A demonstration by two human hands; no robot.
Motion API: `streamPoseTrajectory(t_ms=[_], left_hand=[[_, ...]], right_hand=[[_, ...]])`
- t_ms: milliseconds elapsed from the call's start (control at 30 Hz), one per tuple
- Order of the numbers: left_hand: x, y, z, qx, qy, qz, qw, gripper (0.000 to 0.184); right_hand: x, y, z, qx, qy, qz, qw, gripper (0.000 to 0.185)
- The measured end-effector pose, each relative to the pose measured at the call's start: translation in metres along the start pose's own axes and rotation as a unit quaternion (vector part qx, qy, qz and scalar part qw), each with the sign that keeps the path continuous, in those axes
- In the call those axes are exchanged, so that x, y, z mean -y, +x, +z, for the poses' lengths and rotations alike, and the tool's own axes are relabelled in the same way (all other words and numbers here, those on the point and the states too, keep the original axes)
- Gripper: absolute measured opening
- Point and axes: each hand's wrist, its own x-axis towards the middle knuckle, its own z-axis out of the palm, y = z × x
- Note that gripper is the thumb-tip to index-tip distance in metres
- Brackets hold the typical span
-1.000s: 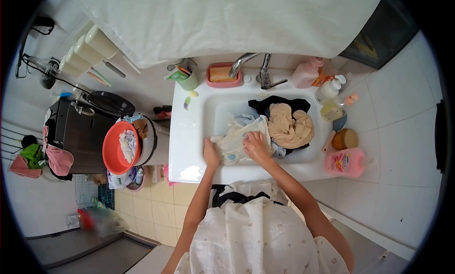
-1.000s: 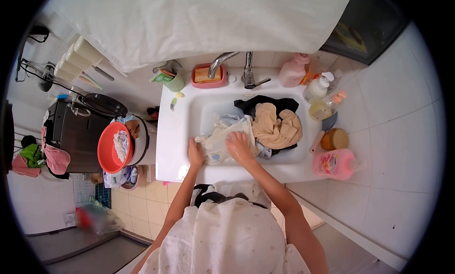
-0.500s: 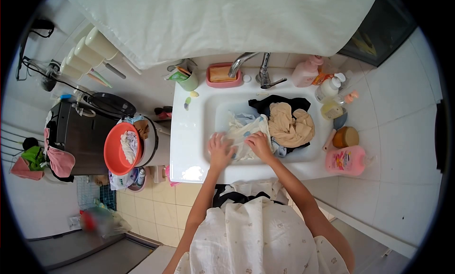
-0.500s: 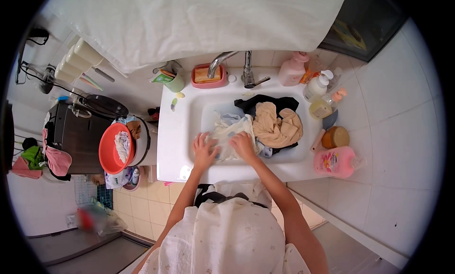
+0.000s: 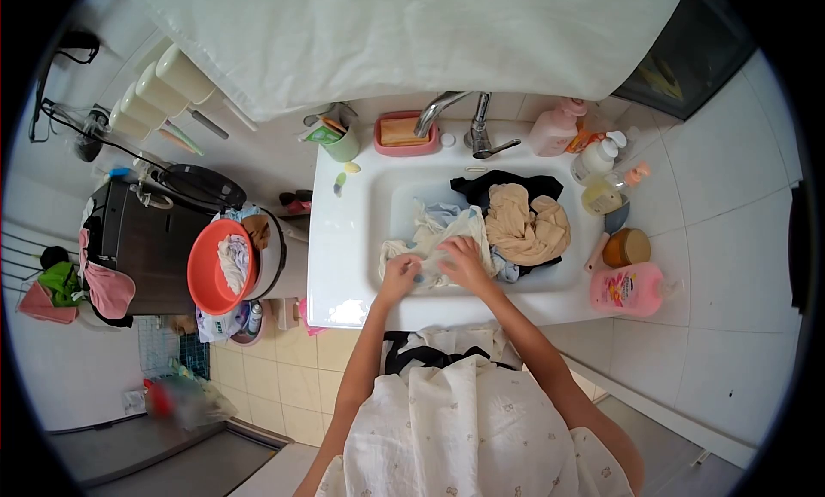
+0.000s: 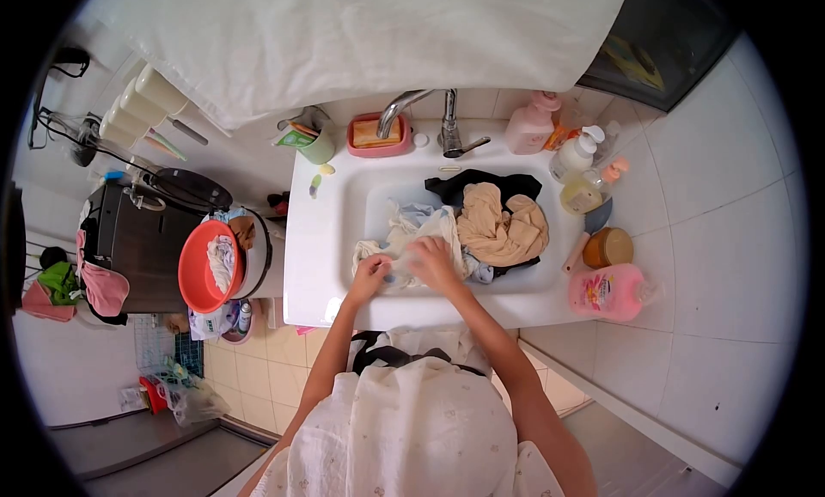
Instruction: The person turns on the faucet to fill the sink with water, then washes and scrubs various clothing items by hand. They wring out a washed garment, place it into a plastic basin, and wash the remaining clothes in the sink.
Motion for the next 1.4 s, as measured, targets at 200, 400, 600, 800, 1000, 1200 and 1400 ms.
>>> streamPoseTrajectory(t_ms=[200,400,600,800,1000,1200,1400], left_hand=[[0.005,0.001,-0.002,0.016,0.010,0.024,1.000,0.018],[0.007,0.002,-0.004,0.043,-0.045,-0.014,0.998,0.018],[0.007,0.001,-0.005,0.073,-0.020,-0.036,0.996,0.019],[0.007,0.001,-0.004,0.072,-0.029,-0.039,0.996,0.019],[0.004,0.001,-0.005,0.076,-0.028,-0.058,0.995,0.020],[0.003,0.001,-0.005,0.070,-0.027,-0.052,0.996,0.018],[0.006,0.001,-0.002,0.061,-0.043,-0.027,0.997,0.017]], right_hand=[[0.011,-0.001,0.008,0.042,-0.008,-0.016,0.999,0.023],[0.011,-0.002,0.017,0.042,-0.003,-0.007,0.999,0.013],[0.006,-0.006,0.024,-0.027,0.114,0.054,0.992,0.006],[-0.004,-0.012,0.028,-0.027,0.238,0.207,0.948,0.009],[-0.013,-0.011,0.022,-0.017,0.380,0.287,0.879,0.017],[-0.005,0.005,0.006,-0.031,0.445,0.349,0.824,0.018],[-0.007,0.075,0.005,-0.015,0.385,0.296,0.874,0.015]])
